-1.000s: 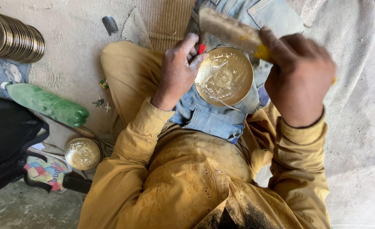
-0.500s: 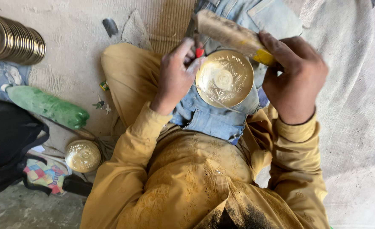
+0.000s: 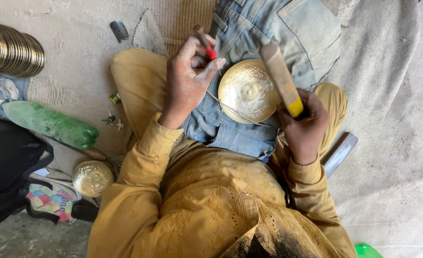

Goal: The person sits cross-legged on the floor and uses a hammer and a small red-handled chisel to engrave a decorative pattern into a brass plate resting on their lap. The person repeatedly taps the chisel to create fine lines and details on the plate's surface.

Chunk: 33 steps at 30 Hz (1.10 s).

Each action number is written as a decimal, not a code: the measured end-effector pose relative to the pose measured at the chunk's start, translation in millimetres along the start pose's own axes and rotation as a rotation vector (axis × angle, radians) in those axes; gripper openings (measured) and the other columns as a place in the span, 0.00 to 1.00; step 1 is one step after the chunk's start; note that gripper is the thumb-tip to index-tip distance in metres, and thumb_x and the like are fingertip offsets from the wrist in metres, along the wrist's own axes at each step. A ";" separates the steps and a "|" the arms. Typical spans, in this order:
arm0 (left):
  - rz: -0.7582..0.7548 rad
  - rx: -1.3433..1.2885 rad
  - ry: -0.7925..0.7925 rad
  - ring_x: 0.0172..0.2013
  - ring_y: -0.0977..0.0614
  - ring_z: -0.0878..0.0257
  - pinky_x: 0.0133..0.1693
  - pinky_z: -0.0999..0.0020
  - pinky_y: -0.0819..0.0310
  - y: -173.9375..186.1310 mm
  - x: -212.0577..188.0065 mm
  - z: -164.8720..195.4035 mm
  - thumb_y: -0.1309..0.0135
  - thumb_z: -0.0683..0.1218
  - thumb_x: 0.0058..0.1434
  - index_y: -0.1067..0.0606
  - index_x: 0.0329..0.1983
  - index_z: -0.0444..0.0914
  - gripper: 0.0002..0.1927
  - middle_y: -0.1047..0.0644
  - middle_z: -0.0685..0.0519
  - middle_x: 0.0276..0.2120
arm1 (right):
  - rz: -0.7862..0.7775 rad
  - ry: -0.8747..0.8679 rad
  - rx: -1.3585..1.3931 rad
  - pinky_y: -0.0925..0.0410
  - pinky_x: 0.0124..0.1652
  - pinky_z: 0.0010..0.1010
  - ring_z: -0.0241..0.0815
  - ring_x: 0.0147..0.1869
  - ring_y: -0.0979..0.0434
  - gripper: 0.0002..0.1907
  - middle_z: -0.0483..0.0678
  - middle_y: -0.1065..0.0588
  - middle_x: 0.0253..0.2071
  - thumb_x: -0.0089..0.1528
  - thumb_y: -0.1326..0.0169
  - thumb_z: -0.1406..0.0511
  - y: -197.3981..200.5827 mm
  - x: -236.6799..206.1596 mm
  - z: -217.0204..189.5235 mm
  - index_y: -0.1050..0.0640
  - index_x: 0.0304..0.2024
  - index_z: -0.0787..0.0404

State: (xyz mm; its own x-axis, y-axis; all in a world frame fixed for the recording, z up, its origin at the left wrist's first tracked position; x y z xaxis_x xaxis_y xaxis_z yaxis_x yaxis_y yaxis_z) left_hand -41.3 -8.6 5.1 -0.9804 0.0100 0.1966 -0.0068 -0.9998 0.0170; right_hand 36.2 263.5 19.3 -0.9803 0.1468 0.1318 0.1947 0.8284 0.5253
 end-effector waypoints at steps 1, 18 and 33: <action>-0.025 0.045 -0.047 0.40 0.16 0.70 0.41 0.75 0.18 -4.8 2.8 2.8 0.37 0.35 0.68 0.28 0.52 0.37 0.14 0.21 0.54 0.38 | -0.033 -0.040 0.057 0.29 0.49 0.24 0.33 0.46 0.23 0.16 0.46 0.21 0.43 0.60 0.35 0.77 0.8 -3.5 3.9 0.21 0.50 0.68; -0.246 0.338 -0.395 0.46 0.14 0.57 0.46 0.66 0.17 -55.4 23.3 27.1 0.37 0.36 0.66 0.31 0.64 0.36 0.24 0.19 0.46 0.47 | -0.189 -0.046 0.149 0.26 0.55 0.28 0.36 0.50 0.20 0.20 0.49 0.20 0.48 0.58 0.34 0.78 3.1 0.7 3.1 0.22 0.52 0.68; -0.205 0.426 -0.392 0.46 0.14 0.50 0.46 0.61 0.17 -55.3 24.9 16.2 0.36 0.38 0.63 0.29 0.62 0.33 0.25 0.19 0.42 0.47 | 0.094 0.469 -0.284 0.24 0.40 0.26 0.36 0.43 0.21 0.30 0.50 0.22 0.45 0.63 0.47 0.85 49.9 44.2 -56.4 0.23 0.67 0.65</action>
Point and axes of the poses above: each hand's wrist, its own x-axis towards the middle knuckle, its own y-axis out of the back of the hand, z = x × y, the point moved 8 cm from there along x, towards the middle knuckle
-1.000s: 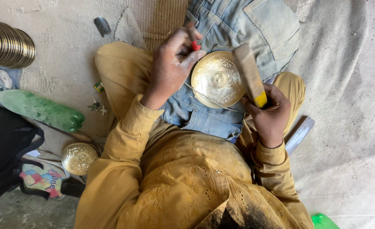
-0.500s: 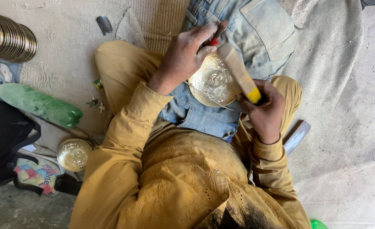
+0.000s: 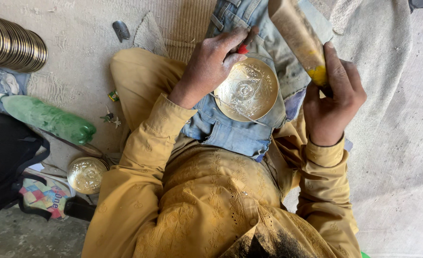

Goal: The person sits cross-legged on the floor and uses a hammer and a small red-handled chisel to engrave a decorative pattern into a brass plate resting on their lap. The person repeatedly taps the chisel to create fine lines and details on the plate's surface.

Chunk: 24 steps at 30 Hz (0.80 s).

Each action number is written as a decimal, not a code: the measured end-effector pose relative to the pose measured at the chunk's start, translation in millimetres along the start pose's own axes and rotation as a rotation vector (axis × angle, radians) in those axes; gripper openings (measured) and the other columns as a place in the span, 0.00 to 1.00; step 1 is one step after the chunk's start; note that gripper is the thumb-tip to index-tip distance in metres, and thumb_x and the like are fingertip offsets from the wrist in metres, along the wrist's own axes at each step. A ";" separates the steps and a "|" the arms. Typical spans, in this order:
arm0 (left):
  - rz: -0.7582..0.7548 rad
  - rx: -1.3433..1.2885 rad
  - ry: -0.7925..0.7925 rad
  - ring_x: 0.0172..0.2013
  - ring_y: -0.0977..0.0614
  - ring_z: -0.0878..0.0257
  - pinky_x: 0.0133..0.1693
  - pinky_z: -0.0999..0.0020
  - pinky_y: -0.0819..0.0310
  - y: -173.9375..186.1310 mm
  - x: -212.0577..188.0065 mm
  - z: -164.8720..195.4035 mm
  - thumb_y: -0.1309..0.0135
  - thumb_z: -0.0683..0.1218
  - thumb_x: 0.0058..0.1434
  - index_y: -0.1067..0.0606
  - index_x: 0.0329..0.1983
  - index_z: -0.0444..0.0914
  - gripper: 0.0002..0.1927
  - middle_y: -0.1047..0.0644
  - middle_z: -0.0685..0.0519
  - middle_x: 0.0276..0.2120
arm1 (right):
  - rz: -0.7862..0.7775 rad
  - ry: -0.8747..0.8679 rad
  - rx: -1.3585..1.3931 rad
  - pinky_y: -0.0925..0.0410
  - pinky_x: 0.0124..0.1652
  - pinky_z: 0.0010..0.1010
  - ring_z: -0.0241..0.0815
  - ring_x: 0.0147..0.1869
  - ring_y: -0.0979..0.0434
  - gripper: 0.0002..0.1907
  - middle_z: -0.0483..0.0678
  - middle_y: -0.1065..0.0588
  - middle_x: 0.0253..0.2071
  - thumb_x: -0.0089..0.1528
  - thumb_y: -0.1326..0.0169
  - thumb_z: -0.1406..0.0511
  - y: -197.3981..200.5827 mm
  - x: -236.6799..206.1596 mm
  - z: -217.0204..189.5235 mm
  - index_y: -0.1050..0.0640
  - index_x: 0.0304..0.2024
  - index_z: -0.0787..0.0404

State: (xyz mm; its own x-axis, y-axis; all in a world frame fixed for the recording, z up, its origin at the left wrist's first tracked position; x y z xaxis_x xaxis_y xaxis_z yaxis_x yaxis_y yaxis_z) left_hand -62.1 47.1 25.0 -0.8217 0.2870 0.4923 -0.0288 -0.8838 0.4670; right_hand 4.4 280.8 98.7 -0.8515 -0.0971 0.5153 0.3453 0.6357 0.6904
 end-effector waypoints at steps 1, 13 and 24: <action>0.002 -0.001 0.020 0.47 0.14 0.50 0.46 0.61 0.17 -0.4 -0.5 -1.3 0.36 0.38 0.63 0.29 0.62 0.34 0.25 0.19 0.43 0.47 | -0.019 0.049 -0.063 0.25 0.38 0.25 0.35 0.42 0.21 0.28 0.50 0.21 0.45 0.65 0.44 0.84 -2.3 0.8 -0.5 0.22 0.66 0.63; 0.015 -0.026 0.029 0.46 0.14 0.51 0.46 0.62 0.17 0.2 -1.4 -0.7 0.37 0.37 0.65 0.31 0.64 0.35 0.26 0.19 0.42 0.48 | 0.044 0.142 -0.116 0.30 0.34 0.26 0.36 0.38 0.24 0.26 0.51 0.21 0.41 0.63 0.45 0.83 3.9 11.2 -6.6 0.21 0.63 0.65; 0.079 0.015 -0.001 0.42 0.15 0.50 0.42 0.60 0.20 5.3 -5.9 5.4 0.35 0.37 0.63 0.31 0.64 0.36 0.27 0.20 0.42 0.43 | 0.024 -0.041 -0.036 0.33 0.31 0.24 0.34 0.33 0.28 0.28 0.50 0.23 0.40 0.66 0.44 0.82 6.7 13.7 -0.6 0.19 0.67 0.61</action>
Point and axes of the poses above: each hand's wrist, its own x-axis towards the middle knuckle, its own y-axis out of the back of the hand, z = x × y, the point moved 8 cm from there along x, towards the middle knuckle
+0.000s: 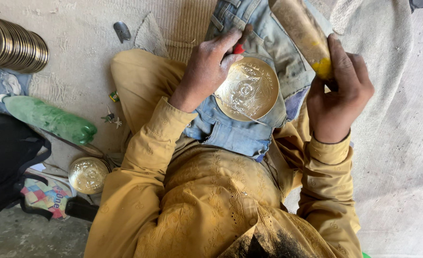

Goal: The person sits cross-legged on the floor and uses a hammer and a small red-handled chisel to engrave a decorative pattern into a brass plate resting on their lap. The person repeatedly taps the chisel to create fine lines and details on the plate's surface.

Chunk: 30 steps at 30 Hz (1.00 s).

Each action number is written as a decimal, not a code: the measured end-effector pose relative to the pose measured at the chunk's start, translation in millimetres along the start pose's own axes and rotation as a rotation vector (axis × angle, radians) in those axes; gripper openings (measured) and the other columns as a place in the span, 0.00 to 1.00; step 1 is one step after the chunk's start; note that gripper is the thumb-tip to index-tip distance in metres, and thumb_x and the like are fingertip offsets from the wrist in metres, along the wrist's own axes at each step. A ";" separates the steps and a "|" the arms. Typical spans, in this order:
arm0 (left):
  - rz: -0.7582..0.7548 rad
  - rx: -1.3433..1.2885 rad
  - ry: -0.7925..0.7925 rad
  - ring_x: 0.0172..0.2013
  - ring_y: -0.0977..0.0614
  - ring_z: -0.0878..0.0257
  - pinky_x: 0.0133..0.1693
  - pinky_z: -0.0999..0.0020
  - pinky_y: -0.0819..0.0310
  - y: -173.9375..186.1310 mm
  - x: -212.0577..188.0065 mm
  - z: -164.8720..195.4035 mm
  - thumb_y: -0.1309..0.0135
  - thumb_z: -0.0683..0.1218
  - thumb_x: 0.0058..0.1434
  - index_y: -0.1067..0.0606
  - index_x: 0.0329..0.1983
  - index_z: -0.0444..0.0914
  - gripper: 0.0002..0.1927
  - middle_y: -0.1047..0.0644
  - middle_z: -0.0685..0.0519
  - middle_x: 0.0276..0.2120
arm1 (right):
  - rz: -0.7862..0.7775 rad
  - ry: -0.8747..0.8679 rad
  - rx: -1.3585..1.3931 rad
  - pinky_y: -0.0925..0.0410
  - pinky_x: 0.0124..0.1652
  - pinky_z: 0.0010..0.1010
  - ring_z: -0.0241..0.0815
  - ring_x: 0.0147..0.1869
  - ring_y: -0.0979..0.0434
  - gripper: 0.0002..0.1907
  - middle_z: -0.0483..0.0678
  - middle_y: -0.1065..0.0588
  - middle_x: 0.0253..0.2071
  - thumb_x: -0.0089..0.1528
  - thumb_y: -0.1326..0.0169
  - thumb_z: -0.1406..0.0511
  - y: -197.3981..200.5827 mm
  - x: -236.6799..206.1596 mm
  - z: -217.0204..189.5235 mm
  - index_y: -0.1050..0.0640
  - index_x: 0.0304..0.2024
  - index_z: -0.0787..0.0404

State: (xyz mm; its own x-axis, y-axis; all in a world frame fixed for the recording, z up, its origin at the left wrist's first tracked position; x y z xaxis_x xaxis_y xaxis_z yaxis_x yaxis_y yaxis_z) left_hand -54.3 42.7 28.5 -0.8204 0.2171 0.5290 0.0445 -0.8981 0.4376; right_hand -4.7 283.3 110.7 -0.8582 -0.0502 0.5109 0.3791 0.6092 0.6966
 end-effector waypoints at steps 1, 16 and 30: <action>-0.008 0.003 0.029 0.40 0.15 0.51 0.41 0.60 0.20 -0.9 -0.8 -2.2 0.35 0.37 0.63 0.31 0.64 0.36 0.27 0.20 0.42 0.41 | -0.015 0.105 -0.101 0.34 0.31 0.25 0.34 0.33 0.27 0.26 0.49 0.22 0.39 0.66 0.42 0.82 -2.2 0.6 -8.3 0.19 0.64 0.59; -0.038 0.014 0.167 0.33 0.16 0.57 0.36 0.62 0.22 -1.4 -4.7 -9.9 0.34 0.38 0.62 0.28 0.62 0.36 0.25 0.20 0.44 0.37 | -0.037 0.254 -0.180 0.30 0.34 0.28 0.35 0.38 0.23 0.24 0.48 0.21 0.41 0.66 0.41 0.82 -7.7 13.1 -32.9 0.19 0.60 0.57; -0.037 -0.027 0.279 0.34 0.15 0.54 0.35 0.61 0.22 1.2 -11.3 -14.5 0.36 0.38 0.62 0.27 0.55 0.35 0.19 0.20 0.44 0.35 | -0.023 0.237 -0.069 0.26 0.40 0.25 0.35 0.44 0.23 0.27 0.49 0.22 0.43 0.62 0.49 0.83 -3.8 20.6 -40.1 0.21 0.62 0.64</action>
Point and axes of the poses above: each hand's wrist, its own x-axis towards the middle knuckle, its own y-axis out of the back of the hand, z = x × y, the point moved 8 cm from there along x, towards the middle knuckle
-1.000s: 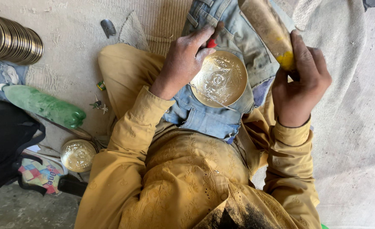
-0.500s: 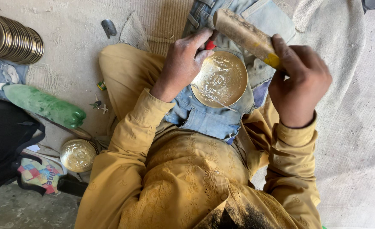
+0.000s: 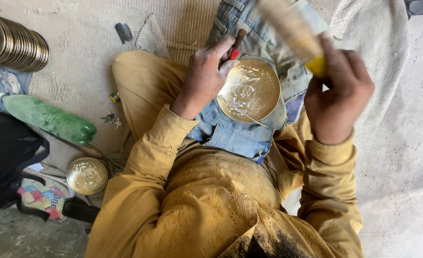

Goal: The person sits cross-legged on the floor and uses a hammer and a small red-handled chisel to engrave a decorative pattern into a brass plate resting on their lap. The person repeatedly taps the chisel to create fine lines and details on the plate's surface.

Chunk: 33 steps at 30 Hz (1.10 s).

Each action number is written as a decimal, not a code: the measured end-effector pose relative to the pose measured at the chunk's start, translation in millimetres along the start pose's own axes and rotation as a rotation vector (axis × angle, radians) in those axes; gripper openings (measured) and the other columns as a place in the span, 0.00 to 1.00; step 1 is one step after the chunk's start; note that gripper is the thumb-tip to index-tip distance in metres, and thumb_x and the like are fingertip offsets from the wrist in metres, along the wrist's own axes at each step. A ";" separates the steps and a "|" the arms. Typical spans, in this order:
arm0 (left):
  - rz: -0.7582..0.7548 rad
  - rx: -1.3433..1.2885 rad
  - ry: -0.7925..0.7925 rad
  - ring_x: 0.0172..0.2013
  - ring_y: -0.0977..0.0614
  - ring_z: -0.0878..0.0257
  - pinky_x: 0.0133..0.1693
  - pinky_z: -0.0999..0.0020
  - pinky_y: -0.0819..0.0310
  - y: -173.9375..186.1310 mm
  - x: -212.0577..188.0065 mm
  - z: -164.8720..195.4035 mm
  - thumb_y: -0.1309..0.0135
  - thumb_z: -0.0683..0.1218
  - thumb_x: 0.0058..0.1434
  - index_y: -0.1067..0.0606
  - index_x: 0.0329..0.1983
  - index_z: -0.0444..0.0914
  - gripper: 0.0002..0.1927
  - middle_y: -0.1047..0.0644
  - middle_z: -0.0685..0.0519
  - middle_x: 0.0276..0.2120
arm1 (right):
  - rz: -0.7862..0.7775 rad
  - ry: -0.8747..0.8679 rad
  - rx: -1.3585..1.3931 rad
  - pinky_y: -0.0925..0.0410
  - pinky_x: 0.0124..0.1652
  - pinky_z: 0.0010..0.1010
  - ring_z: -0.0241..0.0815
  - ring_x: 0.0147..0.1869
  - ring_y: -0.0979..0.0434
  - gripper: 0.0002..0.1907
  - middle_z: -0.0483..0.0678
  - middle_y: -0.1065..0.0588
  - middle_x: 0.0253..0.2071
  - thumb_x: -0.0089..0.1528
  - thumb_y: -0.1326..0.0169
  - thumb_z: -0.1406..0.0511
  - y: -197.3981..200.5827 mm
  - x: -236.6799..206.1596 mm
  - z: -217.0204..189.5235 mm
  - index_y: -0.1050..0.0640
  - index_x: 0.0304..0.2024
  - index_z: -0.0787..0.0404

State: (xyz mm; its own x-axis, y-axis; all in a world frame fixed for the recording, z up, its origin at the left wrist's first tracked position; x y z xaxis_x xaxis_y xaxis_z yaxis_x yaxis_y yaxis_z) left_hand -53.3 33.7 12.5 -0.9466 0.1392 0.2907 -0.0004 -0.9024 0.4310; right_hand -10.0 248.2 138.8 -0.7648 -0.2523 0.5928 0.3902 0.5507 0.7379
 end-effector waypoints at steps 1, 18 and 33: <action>0.025 -0.007 -0.019 0.34 0.16 0.53 0.35 0.60 0.22 2.5 -0.4 1.2 0.36 0.38 0.62 0.28 0.55 0.34 0.20 0.20 0.43 0.36 | -0.017 0.038 -0.115 0.28 0.37 0.27 0.36 0.40 0.23 0.24 0.48 0.21 0.41 0.63 0.45 0.81 -1.1 0.3 -3.8 0.19 0.60 0.61; 0.057 -0.023 -0.030 0.32 0.17 0.54 0.33 0.60 0.26 12.9 -7.6 10.0 0.36 0.38 0.66 0.28 0.48 0.36 0.13 0.21 0.48 0.30 | -0.061 0.088 -0.176 0.30 0.39 0.25 0.33 0.42 0.24 0.25 0.45 0.22 0.43 0.64 0.48 0.80 0.7 10.4 -23.7 0.20 0.61 0.58; 0.122 -0.056 -0.013 0.29 0.18 0.54 0.32 0.61 0.26 18.7 -15.3 11.6 0.39 0.36 0.62 0.27 0.52 0.37 0.16 0.22 0.48 0.30 | -0.091 0.187 -0.293 0.33 0.36 0.34 0.41 0.36 0.25 0.20 0.45 0.22 0.37 0.64 0.40 0.77 -3.6 18.7 -43.6 0.15 0.56 0.55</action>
State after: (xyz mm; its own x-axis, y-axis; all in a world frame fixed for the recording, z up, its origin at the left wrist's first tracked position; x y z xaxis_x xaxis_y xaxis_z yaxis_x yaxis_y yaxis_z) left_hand -35.1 19.4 25.9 -0.9364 0.0325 0.3494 0.0958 -0.9341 0.3438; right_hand -3.3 206.8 161.3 -0.7064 -0.4461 0.5495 0.4762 0.2749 0.8353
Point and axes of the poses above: each hand's wrist, its own x-axis towards the middle knuckle, its own y-axis out of the back of the hand, z = x × y, the point moved 8 cm from there along x, towards the middle knuckle
